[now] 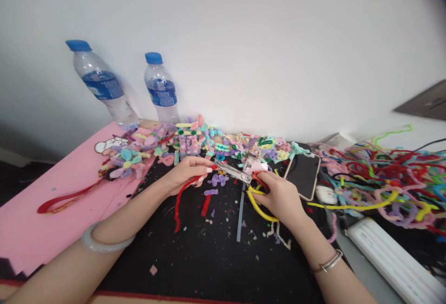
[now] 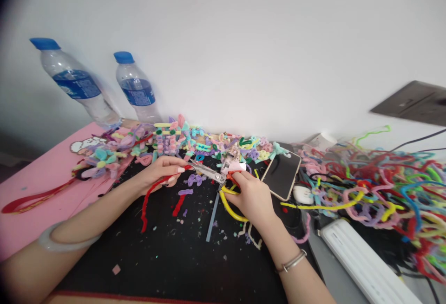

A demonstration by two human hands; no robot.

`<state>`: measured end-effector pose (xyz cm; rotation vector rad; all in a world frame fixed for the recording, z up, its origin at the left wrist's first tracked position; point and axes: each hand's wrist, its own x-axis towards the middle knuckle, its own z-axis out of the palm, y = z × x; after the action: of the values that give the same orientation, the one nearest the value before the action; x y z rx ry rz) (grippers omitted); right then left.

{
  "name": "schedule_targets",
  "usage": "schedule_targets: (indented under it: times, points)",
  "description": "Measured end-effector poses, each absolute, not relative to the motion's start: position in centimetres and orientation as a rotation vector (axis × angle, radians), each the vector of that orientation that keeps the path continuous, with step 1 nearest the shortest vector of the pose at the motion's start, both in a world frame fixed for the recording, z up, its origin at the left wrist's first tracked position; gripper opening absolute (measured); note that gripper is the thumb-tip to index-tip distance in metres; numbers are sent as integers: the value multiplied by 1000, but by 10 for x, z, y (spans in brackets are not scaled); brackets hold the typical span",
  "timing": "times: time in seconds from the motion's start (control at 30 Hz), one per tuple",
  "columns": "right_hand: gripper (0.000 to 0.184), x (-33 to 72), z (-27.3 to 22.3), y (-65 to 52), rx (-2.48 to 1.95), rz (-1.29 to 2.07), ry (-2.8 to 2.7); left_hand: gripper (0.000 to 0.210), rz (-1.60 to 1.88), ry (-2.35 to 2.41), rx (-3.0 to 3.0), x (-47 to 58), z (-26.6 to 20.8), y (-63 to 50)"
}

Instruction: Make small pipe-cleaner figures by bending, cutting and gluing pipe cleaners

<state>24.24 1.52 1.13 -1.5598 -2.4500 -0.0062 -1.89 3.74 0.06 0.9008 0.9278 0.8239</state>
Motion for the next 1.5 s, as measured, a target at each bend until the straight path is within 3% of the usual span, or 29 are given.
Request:
schedule_targets:
  times: [0.57, 1.03, 1.5]
  points:
    - [13, 242, 9, 15, -1602, 42, -2323, 26, 805, 957, 904, -19, -6, 39]
    - [33, 232, 11, 8, -1543, 0, -2451, 25, 819, 948, 994, -16, -2, 37]
    - [32, 232, 13, 7, -1595, -17, -2477, 27, 825, 963, 1127, -17, -5, 35]
